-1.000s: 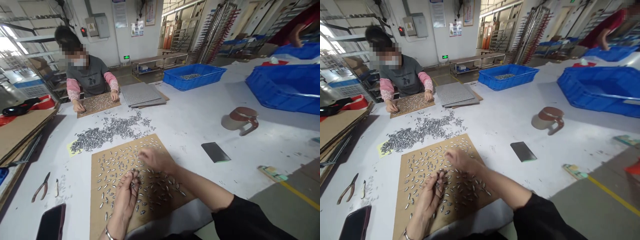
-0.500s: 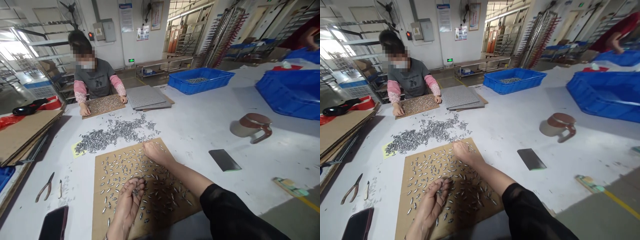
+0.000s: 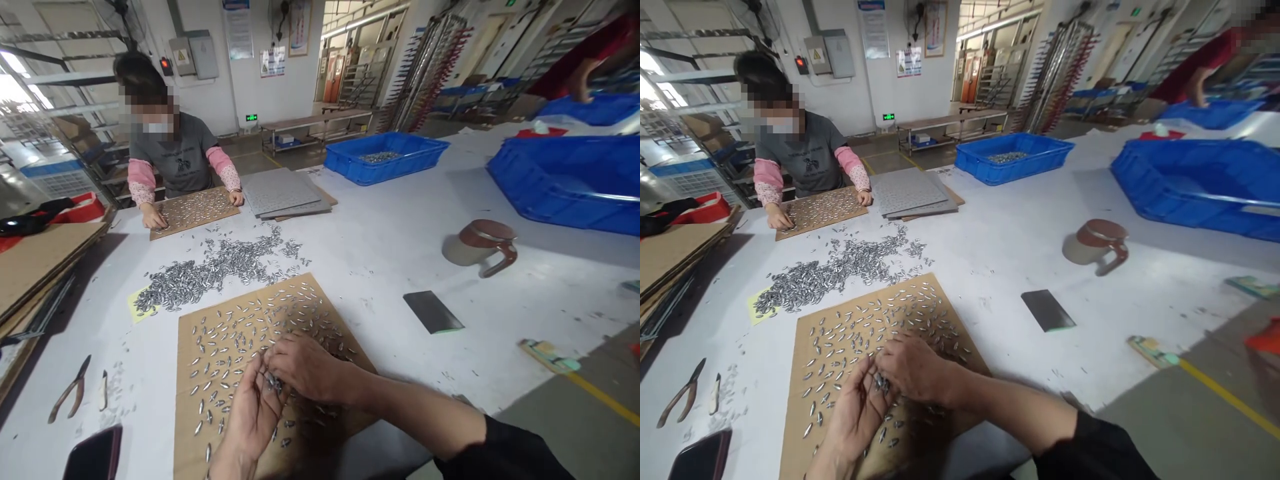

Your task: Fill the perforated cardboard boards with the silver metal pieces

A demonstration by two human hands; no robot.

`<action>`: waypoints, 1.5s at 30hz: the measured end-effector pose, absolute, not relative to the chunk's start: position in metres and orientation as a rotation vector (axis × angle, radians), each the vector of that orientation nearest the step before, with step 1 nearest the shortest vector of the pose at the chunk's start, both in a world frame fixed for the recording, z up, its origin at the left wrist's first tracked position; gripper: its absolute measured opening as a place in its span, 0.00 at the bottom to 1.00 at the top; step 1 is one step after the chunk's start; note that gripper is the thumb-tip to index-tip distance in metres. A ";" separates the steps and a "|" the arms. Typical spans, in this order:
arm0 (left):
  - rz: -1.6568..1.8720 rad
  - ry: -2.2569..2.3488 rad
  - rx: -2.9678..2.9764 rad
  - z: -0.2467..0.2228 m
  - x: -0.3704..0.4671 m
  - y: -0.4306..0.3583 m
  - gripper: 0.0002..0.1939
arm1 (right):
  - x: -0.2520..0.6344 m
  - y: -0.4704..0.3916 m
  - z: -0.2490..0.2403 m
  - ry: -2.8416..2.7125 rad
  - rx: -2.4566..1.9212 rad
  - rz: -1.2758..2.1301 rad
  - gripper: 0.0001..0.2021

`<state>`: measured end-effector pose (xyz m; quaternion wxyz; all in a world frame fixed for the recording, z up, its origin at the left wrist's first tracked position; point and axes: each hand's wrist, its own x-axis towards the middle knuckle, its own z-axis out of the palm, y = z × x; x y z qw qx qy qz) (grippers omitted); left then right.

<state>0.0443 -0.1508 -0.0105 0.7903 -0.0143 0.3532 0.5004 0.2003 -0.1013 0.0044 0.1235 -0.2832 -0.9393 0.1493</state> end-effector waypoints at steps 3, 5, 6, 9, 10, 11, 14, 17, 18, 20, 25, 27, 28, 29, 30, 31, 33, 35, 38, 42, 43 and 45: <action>1.035 0.823 0.011 -0.009 0.049 -0.153 0.05 | 0.208 -0.105 0.008 -2.680 -0.874 0.551 0.09; 1.057 0.857 0.046 -0.008 0.051 -0.153 0.03 | 0.212 -0.104 0.009 -2.600 -0.861 0.656 0.08; 1.073 0.866 0.068 -0.007 0.051 -0.154 0.04 | 0.215 -0.101 0.009 -2.545 -0.864 0.710 0.08; 1.066 0.901 0.135 -0.007 0.049 -0.155 0.09 | 0.227 -0.080 0.007 -2.323 -0.997 0.819 0.08; 1.052 0.925 0.147 -0.007 0.049 -0.155 0.10 | 0.233 -0.067 0.006 -2.239 -1.103 0.816 0.09; 1.042 0.953 0.154 -0.008 0.048 -0.156 0.10 | 0.239 -0.052 0.006 -2.160 -1.230 0.786 0.09; 1.043 1.019 0.158 -0.010 0.048 -0.159 0.08 | 0.254 -0.005 0.004 -2.041 -1.645 0.660 0.09; 1.056 1.038 0.153 -0.013 0.046 -0.160 0.05 | 0.255 0.026 -0.004 -2.085 -1.840 0.643 0.08; 1.063 1.043 0.151 -0.014 0.045 -0.160 0.05 | 0.252 0.031 -0.008 -2.105 -1.869 0.639 0.09; 1.082 1.057 0.148 -0.016 0.043 -0.160 0.06 | 0.246 0.036 -0.018 -2.130 -1.906 0.590 0.10; 1.083 1.081 0.135 -0.021 0.038 -0.159 0.06 | 0.235 0.034 -0.035 -2.136 -1.996 0.461 0.11; 1.070 1.092 0.124 -0.021 0.039 -0.158 0.06 | 0.237 0.034 -0.034 -2.133 -2.024 0.450 0.10; 1.065 1.096 0.119 -0.021 0.039 -0.158 0.06 | 0.240 0.035 -0.031 -2.129 -2.025 0.451 0.09; 1.062 1.095 0.117 -0.020 0.039 -0.158 0.06 | 0.243 0.036 -0.027 -2.117 -2.024 0.453 0.09; 1.059 1.090 0.119 -0.020 0.039 -0.157 0.06 | 0.247 0.039 -0.022 -2.099 -2.021 0.446 0.09; 1.056 1.083 0.124 -0.019 0.039 -0.157 0.06 | 0.251 0.041 -0.017 -2.081 -2.017 0.428 0.09; 1.055 1.067 0.136 -0.016 0.039 -0.156 0.07 | 0.259 0.047 -0.008 -2.086 -1.994 0.389 0.09; 1.059 1.055 0.138 -0.015 0.039 -0.156 0.06 | 0.263 0.052 -0.004 -2.183 -1.929 0.397 0.08; 1.053 1.034 0.139 -0.018 0.041 -0.156 0.06 | 0.262 0.057 -0.006 -2.418 -1.795 0.451 0.08; 1.038 1.012 0.149 -0.025 0.039 -0.159 0.07 | 0.257 0.061 -0.016 -2.585 -1.760 0.363 0.10; 1.039 1.015 0.149 -0.026 0.038 -0.160 0.08 | 0.256 0.062 -0.018 -2.598 -1.770 0.349 0.10; 1.043 1.026 0.144 -0.026 0.037 -0.160 0.08 | 0.256 0.062 -0.019 -2.591 -1.815 0.345 0.11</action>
